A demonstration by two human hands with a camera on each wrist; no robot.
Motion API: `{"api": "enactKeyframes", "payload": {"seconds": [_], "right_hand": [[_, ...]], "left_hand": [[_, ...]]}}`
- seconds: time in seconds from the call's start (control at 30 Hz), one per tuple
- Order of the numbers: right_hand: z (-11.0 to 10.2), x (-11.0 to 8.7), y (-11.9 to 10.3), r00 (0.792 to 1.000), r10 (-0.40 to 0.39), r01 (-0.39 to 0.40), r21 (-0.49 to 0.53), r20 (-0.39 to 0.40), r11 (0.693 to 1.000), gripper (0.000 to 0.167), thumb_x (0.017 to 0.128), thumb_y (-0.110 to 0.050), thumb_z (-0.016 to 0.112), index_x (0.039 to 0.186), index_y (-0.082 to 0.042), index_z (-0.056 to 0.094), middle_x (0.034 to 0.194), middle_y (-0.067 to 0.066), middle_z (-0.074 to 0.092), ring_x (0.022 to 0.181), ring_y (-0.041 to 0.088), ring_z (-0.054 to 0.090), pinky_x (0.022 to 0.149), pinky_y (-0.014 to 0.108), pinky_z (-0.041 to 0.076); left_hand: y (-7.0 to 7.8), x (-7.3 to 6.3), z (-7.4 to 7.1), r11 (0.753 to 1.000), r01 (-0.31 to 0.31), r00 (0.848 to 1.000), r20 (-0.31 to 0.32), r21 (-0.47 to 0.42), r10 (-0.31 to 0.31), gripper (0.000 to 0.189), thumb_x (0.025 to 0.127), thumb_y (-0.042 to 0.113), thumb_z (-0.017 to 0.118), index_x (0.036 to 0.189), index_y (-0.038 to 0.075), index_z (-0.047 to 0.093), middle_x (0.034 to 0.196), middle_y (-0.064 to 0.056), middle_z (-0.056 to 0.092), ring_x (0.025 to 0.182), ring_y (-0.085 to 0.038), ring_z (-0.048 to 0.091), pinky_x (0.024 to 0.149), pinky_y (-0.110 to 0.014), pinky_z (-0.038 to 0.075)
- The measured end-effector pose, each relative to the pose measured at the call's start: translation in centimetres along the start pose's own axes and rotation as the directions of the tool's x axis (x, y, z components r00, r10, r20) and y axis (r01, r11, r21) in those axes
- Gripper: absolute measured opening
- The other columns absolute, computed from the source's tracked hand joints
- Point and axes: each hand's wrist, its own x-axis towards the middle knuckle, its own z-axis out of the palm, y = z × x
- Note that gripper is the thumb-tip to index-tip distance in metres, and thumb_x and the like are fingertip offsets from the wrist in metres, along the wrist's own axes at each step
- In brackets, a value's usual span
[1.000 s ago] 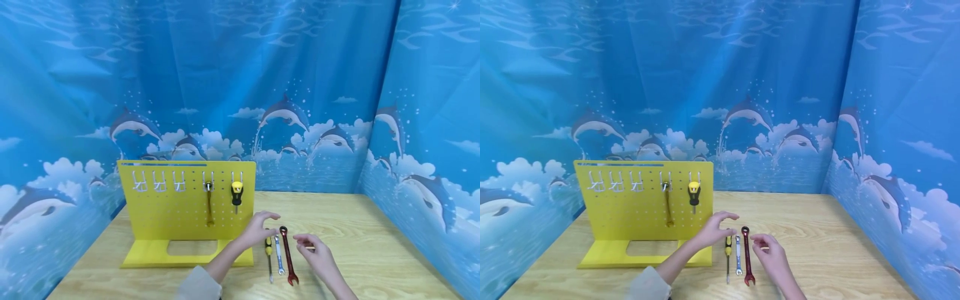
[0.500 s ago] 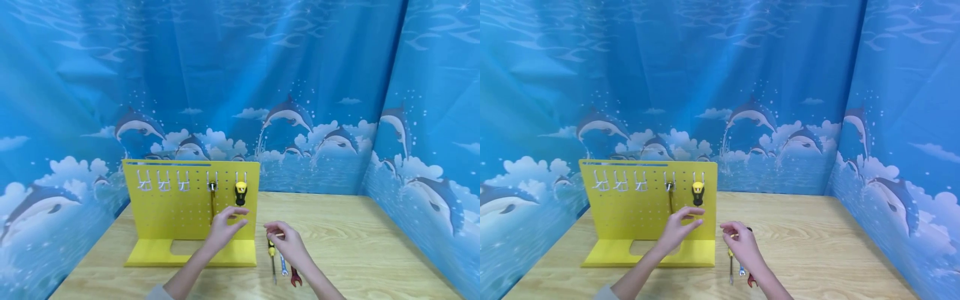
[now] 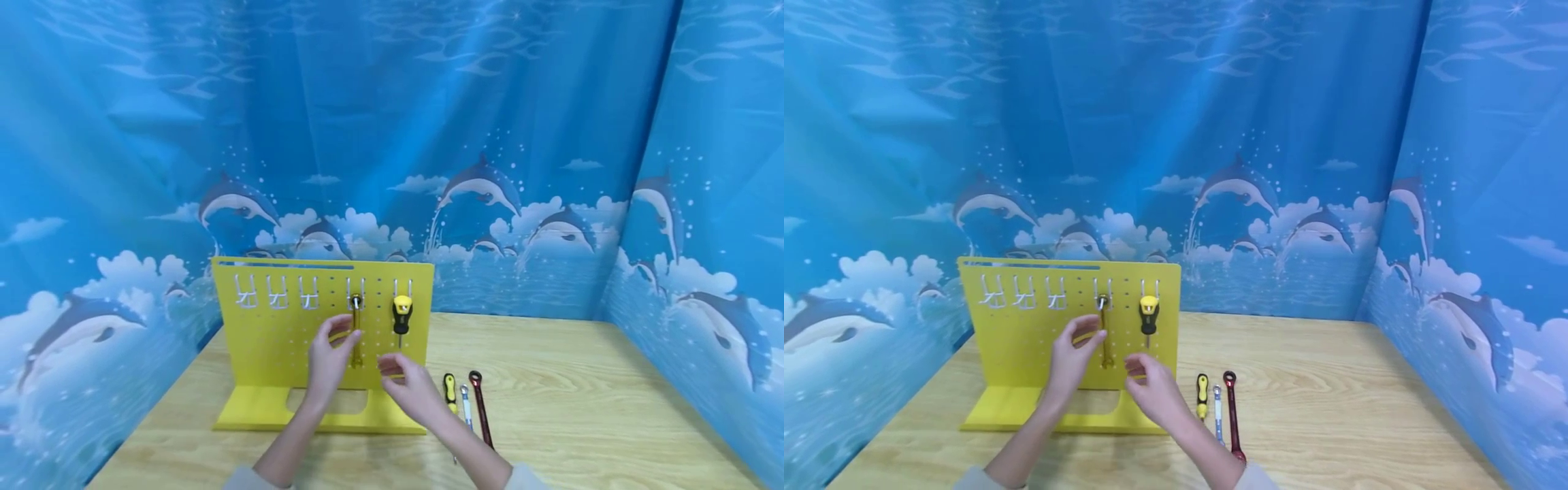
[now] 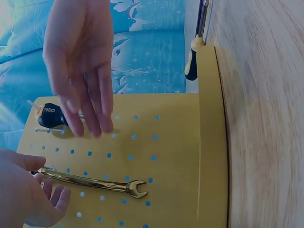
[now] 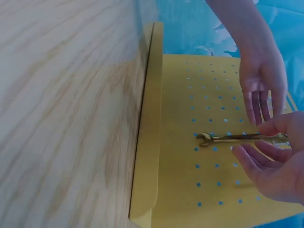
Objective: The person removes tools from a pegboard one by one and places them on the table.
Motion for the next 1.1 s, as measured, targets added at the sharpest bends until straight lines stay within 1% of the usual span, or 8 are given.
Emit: {"api": "enactKeyframes", "payload": {"seconds": [0.1, 0.23, 0.33, 0.5, 0.7, 0.93, 1.03, 1.1], "right_hand": [[1.1, 0.7, 0.3, 1.0, -0.008, 0.008, 0.021, 0.006, 1.0, 0.035, 0.083, 0.004, 0.057, 0.117, 0.008, 0.051, 0.111, 0.022, 0.057, 0.101, 0.033, 0.056, 0.084, 0.033, 0.049], [2.1, 1.4, 0.6, 1.0, -0.013, 0.013, 0.037, 0.003, 0.999, 0.039, 0.082, 0.006, 0.057, 0.119, 0.011, 0.048, 0.112, 0.026, 0.055, 0.102, 0.038, 0.055, 0.084, 0.037, 0.049], [2.6, 1.5, 0.8, 1.0, -0.008, 0.008, 0.022, 0.001, 1.0, 0.041, 0.079, 0.006, 0.059, 0.118, 0.012, 0.048, 0.112, 0.027, 0.055, 0.102, 0.04, 0.054, 0.083, 0.039, 0.049], [3.2, 1.6, 1.2, 1.0, 0.0, 0.0, -0.017, 0.009, 1.0, 0.042, 0.078, 0.005, 0.06, 0.118, 0.012, 0.047, 0.114, 0.026, 0.054, 0.103, 0.041, 0.054, 0.084, 0.041, 0.049], [3.4, 1.6, 1.4, 1.0, 0.012, -0.013, -0.086, -0.015, 0.996, 0.042, 0.077, 0.003, 0.062, 0.116, 0.01, 0.048, 0.105, 0.02, 0.056, 0.095, 0.035, 0.056, 0.078, 0.037, 0.051], [3.6, 1.6, 1.9, 0.998, -0.02, 0.006, -0.221, -0.063, 0.975, 0.036, 0.075, 0.001, 0.064, 0.11, 0.006, 0.054, 0.097, 0.013, 0.056, 0.088, 0.029, 0.057, 0.072, 0.033, 0.052], [3.7, 1.5, 2.1, 0.998, -0.028, 0.017, -0.223, -0.047, 0.975, 0.033, 0.075, 0.004, 0.062, 0.107, 0.007, 0.055, 0.092, 0.012, 0.059, 0.084, 0.027, 0.059, 0.07, 0.03, 0.052], [3.8, 1.4, 2.1, 0.999, -0.035, 0.028, -0.205, -0.03, 0.978, 0.029, 0.076, 0.006, 0.061, 0.105, 0.007, 0.056, 0.088, 0.011, 0.062, 0.081, 0.025, 0.06, 0.068, 0.028, 0.052]], "left_hand": [[-0.3, 0.2, 0.2, 1.0, 0.017, 1.0, -0.006, 0.006, -0.017, 0.032, 0.08, -0.001, 0.067, 0.11, -0.005, 0.056, 0.105, -0.018, 0.058, 0.1, -0.03, 0.054, 0.088, -0.033, 0.047], [-0.7, 0.3, 0.7, 1.0, 0.014, 1.0, -0.019, 0.023, -0.014, 0.028, 0.08, -0.002, 0.066, 0.106, -0.006, 0.057, 0.102, -0.018, 0.06, 0.098, -0.03, 0.056, 0.086, -0.033, 0.048], [-0.6, 0.3, 1.0, 0.999, 0.024, 0.999, -0.034, 0.027, -0.023, 0.027, 0.08, -0.003, 0.065, 0.104, -0.007, 0.054, 0.101, -0.019, 0.059, 0.097, -0.031, 0.056, 0.085, -0.035, 0.048], [-0.3, 0.4, 1.3, 0.998, 0.06, 0.997, -0.05, 0.029, -0.059, 0.03, 0.081, -0.003, 0.064, 0.108, -0.006, 0.051, 0.106, -0.02, 0.057, 0.098, -0.034, 0.056, 0.084, -0.037, 0.049], [-0.6, 0.7, 1.5, 0.995, 0.078, 0.996, -0.049, 0.057, -0.075, 0.031, 0.082, -0.002, 0.064, 0.11, -0.004, 0.052, 0.107, -0.018, 0.057, 0.098, -0.032, 0.055, 0.083, -0.039, 0.049], [-0.6, 0.9, 1.4, 0.995, 0.071, 0.996, -0.059, 0.073, -0.067, 0.026, 0.083, -0.004, 0.061, 0.108, -0.005, 0.054, 0.102, -0.017, 0.059, 0.093, -0.03, 0.055, 0.082, -0.039, 0.048], [-0.4, 1.0, 1.4, 0.995, 0.058, 0.997, -0.065, 0.083, -0.053, 0.023, 0.082, -0.006, 0.06, 0.104, -0.006, 0.055, 0.098, -0.017, 0.06, 0.09, -0.031, 0.055, 0.081, -0.038, 0.048], [-0.3, 1.0, 1.4, 0.995, 0.064, 0.996, -0.068, 0.08, -0.059, 0.021, 0.082, -0.007, 0.06, 0.103, -0.006, 0.055, 0.096, -0.016, 0.06, 0.087, -0.03, 0.056, 0.078, -0.036, 0.049]]}}
